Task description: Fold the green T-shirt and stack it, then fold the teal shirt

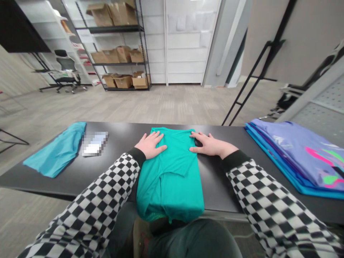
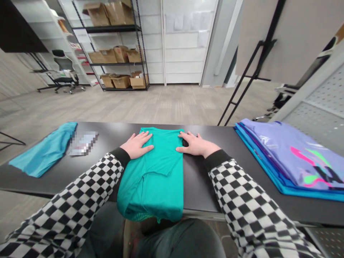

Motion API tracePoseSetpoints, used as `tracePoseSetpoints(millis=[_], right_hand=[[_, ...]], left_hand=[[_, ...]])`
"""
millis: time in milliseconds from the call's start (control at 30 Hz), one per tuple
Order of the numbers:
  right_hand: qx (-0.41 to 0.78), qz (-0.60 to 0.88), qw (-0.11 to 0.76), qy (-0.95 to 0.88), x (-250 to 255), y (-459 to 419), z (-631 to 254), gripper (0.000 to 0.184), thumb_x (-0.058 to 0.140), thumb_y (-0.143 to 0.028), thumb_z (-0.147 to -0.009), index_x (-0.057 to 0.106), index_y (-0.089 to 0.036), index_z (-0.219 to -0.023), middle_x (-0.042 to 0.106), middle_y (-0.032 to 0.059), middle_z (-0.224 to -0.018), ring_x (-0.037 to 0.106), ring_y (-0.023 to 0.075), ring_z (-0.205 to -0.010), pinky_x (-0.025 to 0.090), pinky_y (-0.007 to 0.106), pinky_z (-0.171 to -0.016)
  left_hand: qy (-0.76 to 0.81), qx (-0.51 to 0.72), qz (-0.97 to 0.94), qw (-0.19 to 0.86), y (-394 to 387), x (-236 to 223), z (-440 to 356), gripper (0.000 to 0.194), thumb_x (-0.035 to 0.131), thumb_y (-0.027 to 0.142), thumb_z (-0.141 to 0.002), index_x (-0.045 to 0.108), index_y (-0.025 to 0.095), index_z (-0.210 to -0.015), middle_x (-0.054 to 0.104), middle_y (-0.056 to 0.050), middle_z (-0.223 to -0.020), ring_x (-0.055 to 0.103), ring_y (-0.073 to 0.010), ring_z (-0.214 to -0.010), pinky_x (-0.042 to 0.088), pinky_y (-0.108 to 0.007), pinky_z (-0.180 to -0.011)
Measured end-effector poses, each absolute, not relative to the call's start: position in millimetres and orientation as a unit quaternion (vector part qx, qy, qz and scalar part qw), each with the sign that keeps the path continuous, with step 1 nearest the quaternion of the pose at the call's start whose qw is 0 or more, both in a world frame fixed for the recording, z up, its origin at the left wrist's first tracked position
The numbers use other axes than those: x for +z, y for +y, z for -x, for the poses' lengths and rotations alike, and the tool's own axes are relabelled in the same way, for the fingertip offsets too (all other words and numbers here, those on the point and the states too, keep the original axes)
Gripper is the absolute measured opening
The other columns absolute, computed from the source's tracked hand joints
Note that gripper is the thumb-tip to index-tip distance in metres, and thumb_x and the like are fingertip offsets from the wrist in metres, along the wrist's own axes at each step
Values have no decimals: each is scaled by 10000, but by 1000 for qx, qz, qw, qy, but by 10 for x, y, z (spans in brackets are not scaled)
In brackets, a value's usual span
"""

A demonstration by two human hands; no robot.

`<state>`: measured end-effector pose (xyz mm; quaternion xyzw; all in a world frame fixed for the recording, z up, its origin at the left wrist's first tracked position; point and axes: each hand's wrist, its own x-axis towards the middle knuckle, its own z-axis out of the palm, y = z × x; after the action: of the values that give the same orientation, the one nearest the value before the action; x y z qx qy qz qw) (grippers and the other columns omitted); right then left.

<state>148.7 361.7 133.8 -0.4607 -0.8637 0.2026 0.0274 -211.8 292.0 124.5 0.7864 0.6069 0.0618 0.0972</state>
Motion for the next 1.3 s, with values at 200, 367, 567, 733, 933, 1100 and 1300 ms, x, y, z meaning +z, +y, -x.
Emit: tracePoseSetpoints(millis=[200,367,567,733,933,1100,1300], right_hand=[[138,455,176,-862,1324,3626,-1417,401,532,-520,-1123,742,-270,-1355,725,140,-1578,671,400,-1477,313,746,-1364],[64,442,265,-854,1274,3914,-1278,362,554,-327,-1088,779,-225,-1353,766,168,-1496,710,355,-1420,529,557,-1262],[141,359,196,-901,1170,4285,-1276,248,665,-300,-1021,811,-242,-1214,698,147,-1607,662,305,-1494,472,527,-1312],[143,342,197,-908,1137,4350,-1425,202,602,-109,-845,748,-241,-891,776,121,-1465,720,294,-1386,515,508,-1260],[118,376,192,-899,1165,4367,-1537,180,611,-99,-808,717,-245,-805,787,126,-1434,737,302,-1339,536,475,-1240],[94,416,194,-883,1203,4356,-1582,183,617,-94,-791,711,-247,-760,803,137,-1401,754,324,-1312,555,481,-1222],[70,438,182,-878,1209,4355,-1646,195,607,-98,-807,736,-244,-793,786,145,-1444,744,327,-1340,541,501,-1243]], left_hand=[[563,172,-807,54,3097,1268,2122,567,449,483,-1137,673,247,-1601,561,-117,-1761,459,-317,-1676,193,-652,-1441],[516,139,-840,91,3350,1302,2078,593,418,426,-1131,637,206,-1636,554,-127,-1766,457,-301,-1684,206,-623,-1442],[528,113,-834,113,3330,1272,2085,707,540,613,-1075,605,225,-1663,463,-146,-1825,396,-360,-1718,166,-676,-1437],[536,107,-828,125,3293,1287,2100,788,599,705,-1031,581,246,-1672,436,-138,-1842,379,-391,-1722,144,-723,-1426],[529,104,-833,128,3308,1252,2112,901,590,810,-1012,544,236,-1705,387,-149,-1865,342,-405,-1736,108,-738,-1423],[530,102,-832,132,3310,1247,2112,918,568,835,-1011,539,245,-1714,378,-144,-1869,328,-397,-1743,110,-737,-1422],[530,103,-830,139,3313,1253,2105,932,559,847,-1006,526,265,-1733,346,-130,-1884,309,-402,-1751,81,-723,-1428]])
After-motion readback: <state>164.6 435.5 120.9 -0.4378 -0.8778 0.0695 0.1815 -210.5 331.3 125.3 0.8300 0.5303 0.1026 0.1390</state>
